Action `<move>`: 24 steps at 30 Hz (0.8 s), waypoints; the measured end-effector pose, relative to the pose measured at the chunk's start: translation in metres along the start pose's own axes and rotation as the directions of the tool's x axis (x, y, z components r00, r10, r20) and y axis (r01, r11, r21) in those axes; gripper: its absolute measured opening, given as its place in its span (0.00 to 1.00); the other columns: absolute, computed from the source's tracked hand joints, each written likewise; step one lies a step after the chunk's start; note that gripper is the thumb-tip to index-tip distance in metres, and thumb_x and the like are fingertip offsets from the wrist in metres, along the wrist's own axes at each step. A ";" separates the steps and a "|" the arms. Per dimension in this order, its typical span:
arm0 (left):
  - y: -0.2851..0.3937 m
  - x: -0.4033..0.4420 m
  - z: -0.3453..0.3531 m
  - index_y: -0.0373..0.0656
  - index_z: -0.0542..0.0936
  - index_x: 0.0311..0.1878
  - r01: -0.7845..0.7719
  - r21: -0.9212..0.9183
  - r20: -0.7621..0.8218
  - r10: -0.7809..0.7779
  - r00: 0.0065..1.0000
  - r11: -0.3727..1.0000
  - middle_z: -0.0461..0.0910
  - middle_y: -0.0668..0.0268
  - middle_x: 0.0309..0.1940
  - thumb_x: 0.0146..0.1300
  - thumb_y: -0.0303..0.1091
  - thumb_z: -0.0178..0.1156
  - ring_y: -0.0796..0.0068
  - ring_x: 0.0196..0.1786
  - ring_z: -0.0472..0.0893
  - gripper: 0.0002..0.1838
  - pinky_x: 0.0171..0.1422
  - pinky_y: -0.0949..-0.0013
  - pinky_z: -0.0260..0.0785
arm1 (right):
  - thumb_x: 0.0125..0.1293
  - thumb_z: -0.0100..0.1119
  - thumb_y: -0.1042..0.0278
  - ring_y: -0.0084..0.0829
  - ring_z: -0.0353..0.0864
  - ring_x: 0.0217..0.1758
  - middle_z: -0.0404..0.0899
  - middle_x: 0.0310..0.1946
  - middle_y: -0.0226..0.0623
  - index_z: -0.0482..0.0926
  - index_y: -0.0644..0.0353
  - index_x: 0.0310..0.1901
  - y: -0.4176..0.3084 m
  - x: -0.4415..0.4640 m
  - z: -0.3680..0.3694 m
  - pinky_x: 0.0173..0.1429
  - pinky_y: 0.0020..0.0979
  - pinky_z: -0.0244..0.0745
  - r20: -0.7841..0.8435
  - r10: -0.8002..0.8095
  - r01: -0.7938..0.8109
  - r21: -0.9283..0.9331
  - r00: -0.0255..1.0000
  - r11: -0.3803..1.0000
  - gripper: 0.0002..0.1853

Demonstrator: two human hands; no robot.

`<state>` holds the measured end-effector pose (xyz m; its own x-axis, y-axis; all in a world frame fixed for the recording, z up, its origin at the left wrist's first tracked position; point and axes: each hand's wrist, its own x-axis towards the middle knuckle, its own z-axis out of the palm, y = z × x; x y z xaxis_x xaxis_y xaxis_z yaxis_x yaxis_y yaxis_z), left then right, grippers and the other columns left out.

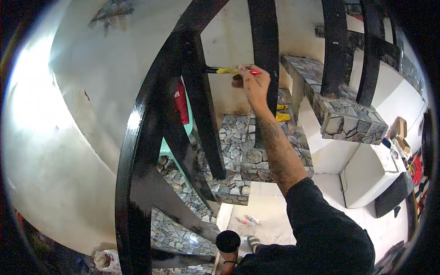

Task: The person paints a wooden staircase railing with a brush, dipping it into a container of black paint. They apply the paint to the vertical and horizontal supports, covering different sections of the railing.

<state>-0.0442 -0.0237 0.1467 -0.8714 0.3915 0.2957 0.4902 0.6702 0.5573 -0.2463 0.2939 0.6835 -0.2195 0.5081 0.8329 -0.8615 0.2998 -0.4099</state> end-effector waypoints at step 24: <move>-0.026 -0.019 0.038 0.52 0.82 0.55 0.061 -0.291 -0.115 -0.098 0.988 0.955 0.77 0.58 0.60 0.57 0.45 0.64 0.52 0.69 0.67 0.22 0.75 0.46 0.53 | 0.60 0.61 0.59 0.27 0.82 0.19 0.80 0.16 0.37 0.83 0.64 0.26 0.017 -0.035 -0.035 0.27 0.33 0.75 0.282 0.243 0.007 -0.665 0.928 0.747 0.15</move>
<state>-0.0396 -0.0246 0.0975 -0.9116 0.2486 0.3273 0.4094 0.4798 0.7760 -0.2374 0.3097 0.6339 -0.5420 0.3168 0.7784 -0.3400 0.7643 -0.5479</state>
